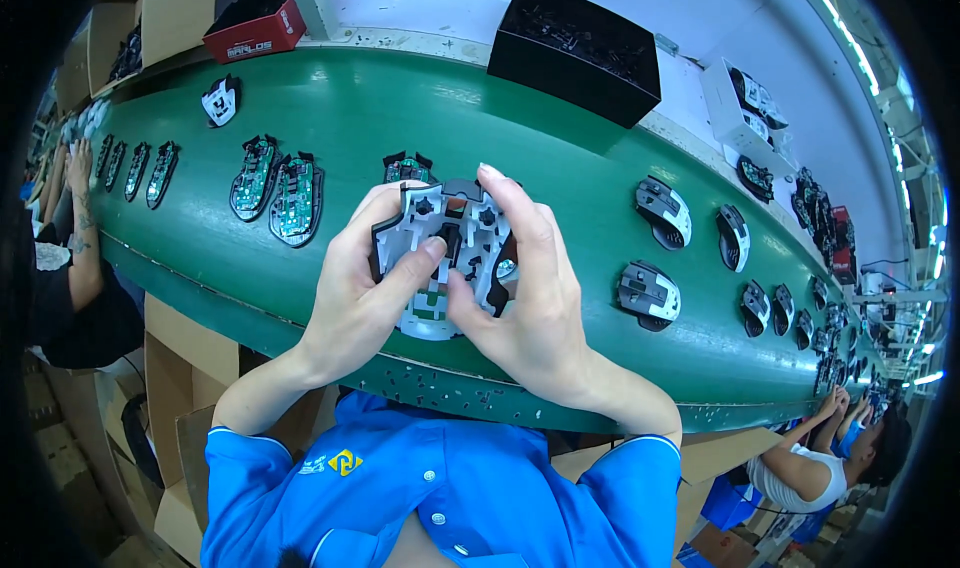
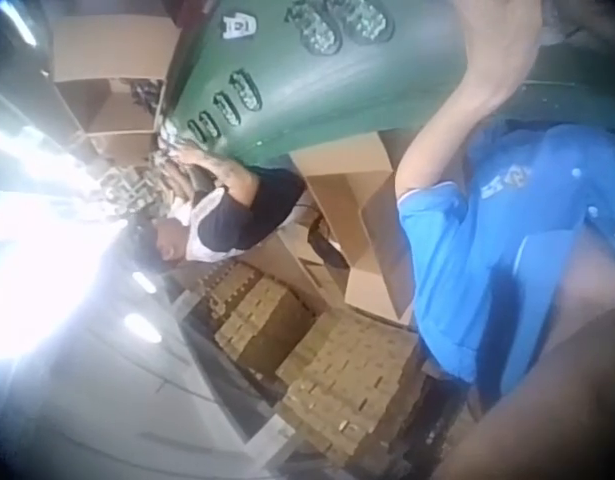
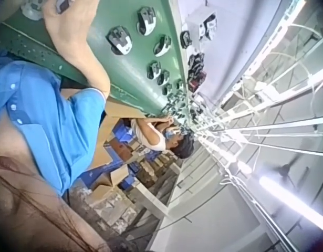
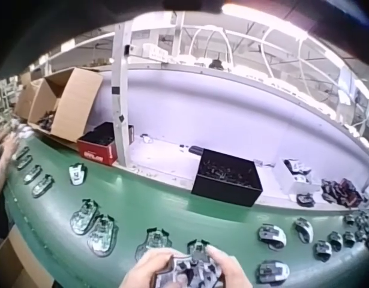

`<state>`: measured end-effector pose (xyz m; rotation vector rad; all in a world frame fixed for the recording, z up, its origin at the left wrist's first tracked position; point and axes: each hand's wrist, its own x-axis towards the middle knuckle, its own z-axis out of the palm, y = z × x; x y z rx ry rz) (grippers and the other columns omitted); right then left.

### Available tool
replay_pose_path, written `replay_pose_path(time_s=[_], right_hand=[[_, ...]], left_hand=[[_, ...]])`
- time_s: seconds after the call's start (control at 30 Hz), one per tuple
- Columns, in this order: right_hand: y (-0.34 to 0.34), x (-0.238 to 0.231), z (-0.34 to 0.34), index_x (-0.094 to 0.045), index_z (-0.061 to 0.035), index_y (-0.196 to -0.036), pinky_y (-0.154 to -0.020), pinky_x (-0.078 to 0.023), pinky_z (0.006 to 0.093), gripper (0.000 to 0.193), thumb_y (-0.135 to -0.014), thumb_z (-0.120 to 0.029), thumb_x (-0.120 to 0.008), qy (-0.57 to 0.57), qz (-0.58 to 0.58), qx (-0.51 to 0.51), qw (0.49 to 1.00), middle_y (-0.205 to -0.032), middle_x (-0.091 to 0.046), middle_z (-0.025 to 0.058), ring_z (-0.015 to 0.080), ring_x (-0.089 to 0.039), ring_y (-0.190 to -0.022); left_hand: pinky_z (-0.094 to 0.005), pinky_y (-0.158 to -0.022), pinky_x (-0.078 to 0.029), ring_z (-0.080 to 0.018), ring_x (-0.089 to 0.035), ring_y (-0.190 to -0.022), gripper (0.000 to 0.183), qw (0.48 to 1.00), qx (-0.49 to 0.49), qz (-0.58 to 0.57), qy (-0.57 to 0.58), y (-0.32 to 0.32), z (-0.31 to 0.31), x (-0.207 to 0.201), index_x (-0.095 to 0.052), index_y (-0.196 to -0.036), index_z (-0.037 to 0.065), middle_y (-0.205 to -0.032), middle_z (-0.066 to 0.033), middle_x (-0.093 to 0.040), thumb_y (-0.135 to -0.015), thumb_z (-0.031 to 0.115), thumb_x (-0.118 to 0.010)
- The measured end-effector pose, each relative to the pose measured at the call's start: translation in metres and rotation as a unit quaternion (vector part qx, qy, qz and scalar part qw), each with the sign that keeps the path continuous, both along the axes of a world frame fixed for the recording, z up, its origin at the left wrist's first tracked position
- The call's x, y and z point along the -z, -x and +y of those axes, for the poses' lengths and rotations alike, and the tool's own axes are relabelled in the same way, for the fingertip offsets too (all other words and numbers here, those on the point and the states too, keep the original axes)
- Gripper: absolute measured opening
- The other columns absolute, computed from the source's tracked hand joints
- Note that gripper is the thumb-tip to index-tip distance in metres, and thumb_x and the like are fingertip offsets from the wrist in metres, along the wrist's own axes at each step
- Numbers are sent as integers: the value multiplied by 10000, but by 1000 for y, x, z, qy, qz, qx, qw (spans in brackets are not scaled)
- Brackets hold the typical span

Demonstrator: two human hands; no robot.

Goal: The person assembles computer mouse shells by taking small components from a box, inserting them into the inside of mouse shells by hand, attaching side panels to the shells, and placing the assembled mouse shells onto the conveyor belt.

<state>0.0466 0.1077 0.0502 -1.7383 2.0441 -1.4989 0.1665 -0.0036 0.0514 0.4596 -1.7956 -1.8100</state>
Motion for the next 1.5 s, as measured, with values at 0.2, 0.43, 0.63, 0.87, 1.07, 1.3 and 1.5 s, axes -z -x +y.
replay_pose_path(time_s=[0.2, 0.43, 0.63, 0.87, 1.07, 1.3, 1.5], right_hand=[[4, -6, 5, -365, -9, -1350, -856, -536, 332, 731, -686, 70, -661, 21, -127, -53, 990, -1324, -438, 156, 255, -543, -1139], [-1, -3, 4, -371, -8, -1329, -843, -544, 327, 703, -692, 83, -655, 54, -98, -48, 993, -1294, -443, 149, 231, -547, -1114], [-3, 3, -1, -383, -31, -1327, -817, -533, 299, 697, -695, 89, -652, 78, -120, -42, 989, -1271, -445, 125, 207, -557, -1068], [8, -3, -11, -366, -20, -1315, -952, -433, 314, 679, -705, 82, -645, 33, -140, -6, 990, -1270, -440, 111, 205, -486, -1150], [23, -32, -30, -367, -20, -1338, -981, -403, 311, 714, -668, 36, -604, -105, -210, -100, 967, -1281, -441, 109, 180, -477, -1171], [200, 14, -21, -415, -76, -1331, -796, -496, 335, 714, -648, -85, -623, -201, 86, 49, 975, -1085, -567, 89, 196, -596, -893], [150, 47, 9, -473, -200, -1322, -551, -519, 340, 620, -739, -7, -562, -258, 529, 116, 800, -1087, -521, 92, 243, -541, -907]], left_hand=[[-337, -684, -512, -253, -585, -948, 532, 991, 23, 6, 131, -15, 5, 0, -435, -1228, -55, -1075, -176, -521, -756, 93, -631], [-340, -679, -511, -274, -654, -791, 513, 989, -16, -63, 131, -13, 13, -4, -432, -1235, -49, -902, -194, -627, -757, 45, -594], [-348, -689, -516, -280, -658, -811, 520, 982, -58, 4, 179, -6, 12, 9, -440, -1238, -32, -935, -201, -621, -740, 3, -586], [-388, -743, -527, -348, -637, -905, 503, 973, -69, 14, 222, 6, -1, 5, -421, -1234, -22, -1004, -224, -597, -763, -3, -596], [-370, -690, -520, -315, -650, -812, 759, 977, 25, -92, 189, -17, -28, -22, -264, -1376, 24, -1053, -213, -594, -741, 116, -671], [-265, -635, -507, -159, -611, -859, 649, 901, -333, -212, 182, -128, -179, -28, -411, -1337, 57, -1108, -138, -589, -814, 368, -635], [-427, -898, -452, -356, -571, -1058, 846, 732, -398, -427, 353, -126, -305, 56, -409, -1318, -32, -1175, -258, -558, -722, 498, -692]])
